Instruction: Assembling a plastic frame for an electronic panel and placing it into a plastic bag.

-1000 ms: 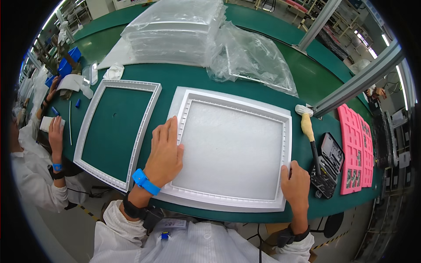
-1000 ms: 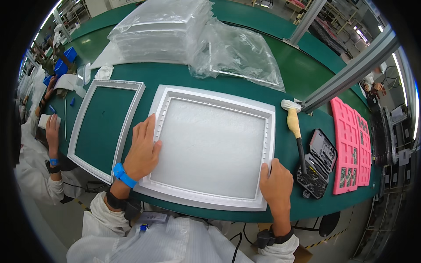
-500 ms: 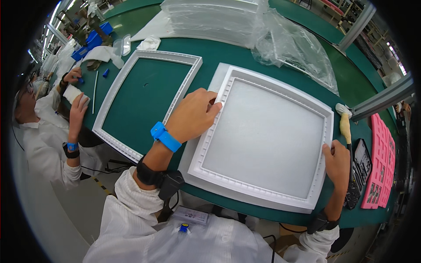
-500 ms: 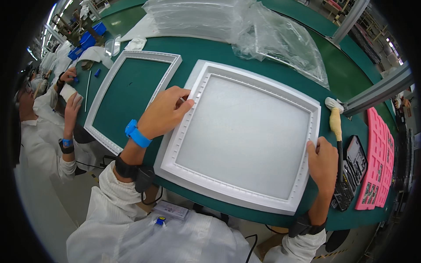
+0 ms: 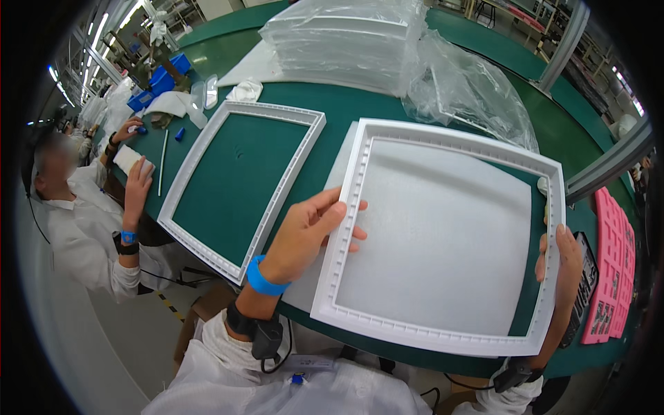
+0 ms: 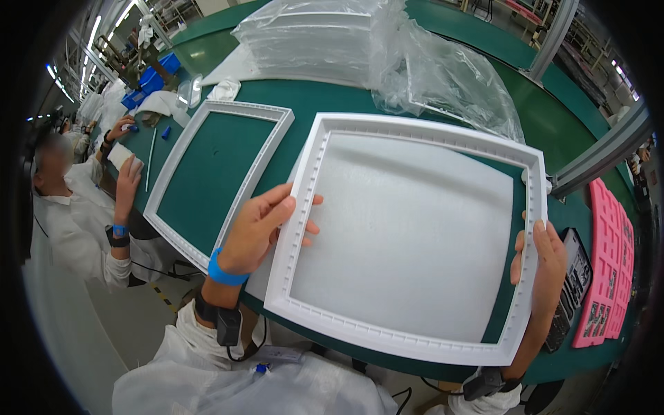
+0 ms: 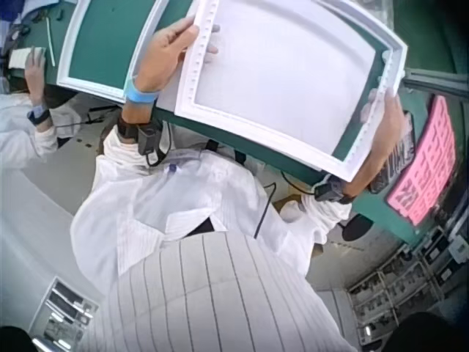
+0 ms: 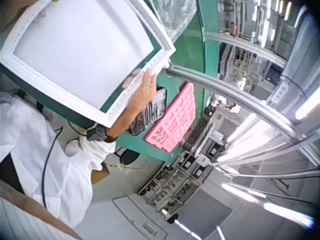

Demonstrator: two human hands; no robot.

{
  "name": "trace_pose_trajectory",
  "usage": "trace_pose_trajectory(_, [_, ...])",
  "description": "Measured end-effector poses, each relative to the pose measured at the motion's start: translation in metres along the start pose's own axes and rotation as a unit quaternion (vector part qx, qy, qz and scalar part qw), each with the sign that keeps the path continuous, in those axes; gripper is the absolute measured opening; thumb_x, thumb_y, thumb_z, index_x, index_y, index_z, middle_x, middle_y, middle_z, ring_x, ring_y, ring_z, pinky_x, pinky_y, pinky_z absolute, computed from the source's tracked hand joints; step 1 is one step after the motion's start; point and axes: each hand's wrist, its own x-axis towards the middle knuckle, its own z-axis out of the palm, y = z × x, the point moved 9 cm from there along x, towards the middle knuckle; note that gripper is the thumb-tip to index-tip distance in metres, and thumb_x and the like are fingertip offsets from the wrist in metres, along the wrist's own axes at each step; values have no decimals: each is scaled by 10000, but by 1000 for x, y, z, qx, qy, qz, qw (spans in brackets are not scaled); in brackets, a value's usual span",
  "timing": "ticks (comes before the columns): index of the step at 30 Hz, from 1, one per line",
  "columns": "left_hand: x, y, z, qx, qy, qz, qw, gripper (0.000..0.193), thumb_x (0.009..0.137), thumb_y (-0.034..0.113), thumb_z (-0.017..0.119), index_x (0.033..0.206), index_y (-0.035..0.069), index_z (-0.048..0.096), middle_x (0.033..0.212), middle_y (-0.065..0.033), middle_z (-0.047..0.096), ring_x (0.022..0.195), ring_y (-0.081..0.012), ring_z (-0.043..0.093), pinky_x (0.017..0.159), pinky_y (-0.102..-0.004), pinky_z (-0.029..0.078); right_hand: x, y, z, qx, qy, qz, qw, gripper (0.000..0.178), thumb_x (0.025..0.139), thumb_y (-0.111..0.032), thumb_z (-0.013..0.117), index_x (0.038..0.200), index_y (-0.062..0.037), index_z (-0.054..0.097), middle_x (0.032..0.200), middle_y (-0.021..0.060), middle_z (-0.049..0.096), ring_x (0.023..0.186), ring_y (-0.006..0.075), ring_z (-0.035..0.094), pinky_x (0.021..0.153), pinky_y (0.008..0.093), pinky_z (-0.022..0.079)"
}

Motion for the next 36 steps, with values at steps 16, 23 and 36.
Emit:
trace_pose_trajectory(16, [3,-13,2,-32,0,-53,998,482,1059,227,456,1415,-97,459,1245,-225,641,710,-209,728,569,-272,630,-12,2,19,378,-273,28,884,565,1083,-296,269,1474,94,150,908,283,634,538,292,711,320,310,562])
trace_pose_trajectory(23, [4,-6,10,-34,-53,-1,998,602,1052,308,363,1463,-130,333,1389,-286,535,829,-179,735,575,-213,609,6,18,1,375,-195,-34,906,558,1090,-338,269,1418,109,212,881,270,640,537,302,708,337,328,578])
trace_pose_trajectory(36, [-6,-6,15,-128,-79,50,987,895,834,75,743,1550,-2,213,1553,-258,328,1263,-437,563,972,-484,578,-29,-22,-22,259,-49,-241,934,675,1080,-319,406,1531,67,86,820,126,508,486,93,528,399,181,499])
